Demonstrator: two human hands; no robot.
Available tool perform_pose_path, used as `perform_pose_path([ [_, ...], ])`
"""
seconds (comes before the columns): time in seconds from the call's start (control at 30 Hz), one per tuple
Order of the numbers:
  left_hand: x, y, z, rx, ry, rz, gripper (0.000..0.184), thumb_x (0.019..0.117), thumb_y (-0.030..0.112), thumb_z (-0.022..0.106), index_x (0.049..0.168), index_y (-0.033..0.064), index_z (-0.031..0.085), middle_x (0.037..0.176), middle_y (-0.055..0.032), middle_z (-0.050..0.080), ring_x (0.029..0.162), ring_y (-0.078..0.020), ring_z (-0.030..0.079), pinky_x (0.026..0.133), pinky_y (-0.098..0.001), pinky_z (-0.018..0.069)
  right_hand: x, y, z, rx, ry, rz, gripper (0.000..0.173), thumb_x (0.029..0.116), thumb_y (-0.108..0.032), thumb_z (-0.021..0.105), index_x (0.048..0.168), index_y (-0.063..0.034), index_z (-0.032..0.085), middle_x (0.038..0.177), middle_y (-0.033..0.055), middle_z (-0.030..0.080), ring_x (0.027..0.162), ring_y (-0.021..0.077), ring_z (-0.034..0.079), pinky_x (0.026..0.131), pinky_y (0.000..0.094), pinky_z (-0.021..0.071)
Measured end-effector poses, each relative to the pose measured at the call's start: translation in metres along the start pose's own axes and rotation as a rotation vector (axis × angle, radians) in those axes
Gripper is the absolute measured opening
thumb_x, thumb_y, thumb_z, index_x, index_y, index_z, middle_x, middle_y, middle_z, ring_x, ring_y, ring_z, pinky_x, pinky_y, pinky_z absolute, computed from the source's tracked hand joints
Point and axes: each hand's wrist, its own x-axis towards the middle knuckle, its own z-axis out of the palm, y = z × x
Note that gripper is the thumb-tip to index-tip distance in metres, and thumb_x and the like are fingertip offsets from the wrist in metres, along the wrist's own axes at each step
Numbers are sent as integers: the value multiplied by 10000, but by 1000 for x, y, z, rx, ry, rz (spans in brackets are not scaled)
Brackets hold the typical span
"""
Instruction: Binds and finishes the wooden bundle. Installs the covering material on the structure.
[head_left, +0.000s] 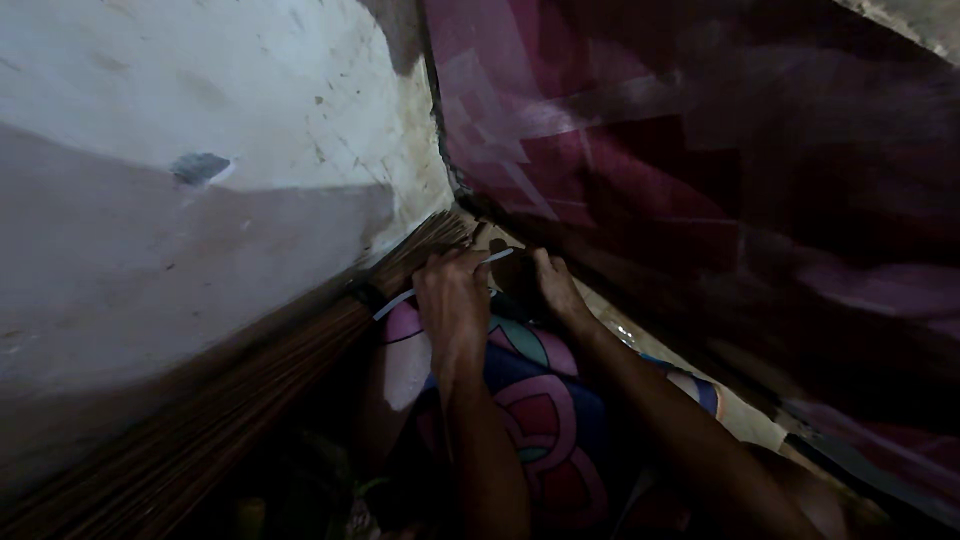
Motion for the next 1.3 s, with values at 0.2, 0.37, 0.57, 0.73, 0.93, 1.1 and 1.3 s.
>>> perform_pose_path([
  [0.2,1,1,-2,-4,-40,-6,151,949,94,711,1070,100,801,1080,-136,751,1044,-369,675,938,-591,477,5,5,1,29,-50,14,567,1136,-325,236,966,-10,676,694,24,549,583,100,483,574,286,441],
  [0.37,0,1,-1,0,-26,7,138,944,97,721,1050,109,807,1049,-131,756,1017,-359,679,924,-587,472,5,5,1,22,-62,-22,570,1130,-307,221,937,-26,678,683,14,554,576,95,484,570,285,438],
  [0.57,0,1,0,5,-32,21,142,937,92,727,1051,112,810,1047,-115,764,1007,-344,686,926,-573,474,5,6,1,14,-73,-37,583,1129,-317,213,914,-30,673,668,12,543,572,95,477,563,287,430],
  [0.73,0,0,1,15,-32,44,138,936,86,726,1038,116,814,1035,-110,765,988,-337,689,910,-579,478,4,4,2,-17,-75,-54,577,1126,-304,218,902,-37,678,658,12,538,570,106,475,563,298,425],
  [0.93,1,0,2,5,-19,37,129,939,104,730,1038,111,812,1040,-115,763,994,-343,686,924,-580,469,4,4,2,-40,-77,-66,564,1130,-288,226,895,-30,669,656,11,531,581,104,484,571,295,432],
  [1.1,0,0,2,8,-12,46,134,939,87,722,1036,109,812,1037,-120,763,994,-346,688,915,-583,476,3,3,2,-105,-64,-100,548,1133,-269,236,936,-5,673,718,56,562,650,139,520,628,335,460],
  [1.3,1,0,2,9,-12,45,140,933,76,723,1039,103,812,1046,-126,762,1009,-354,689,923,-586,478,3,2,1,-115,-72,-63,526,1134,-262,248,966,-2,673,751,75,561,684,165,522,651,360,457],
])
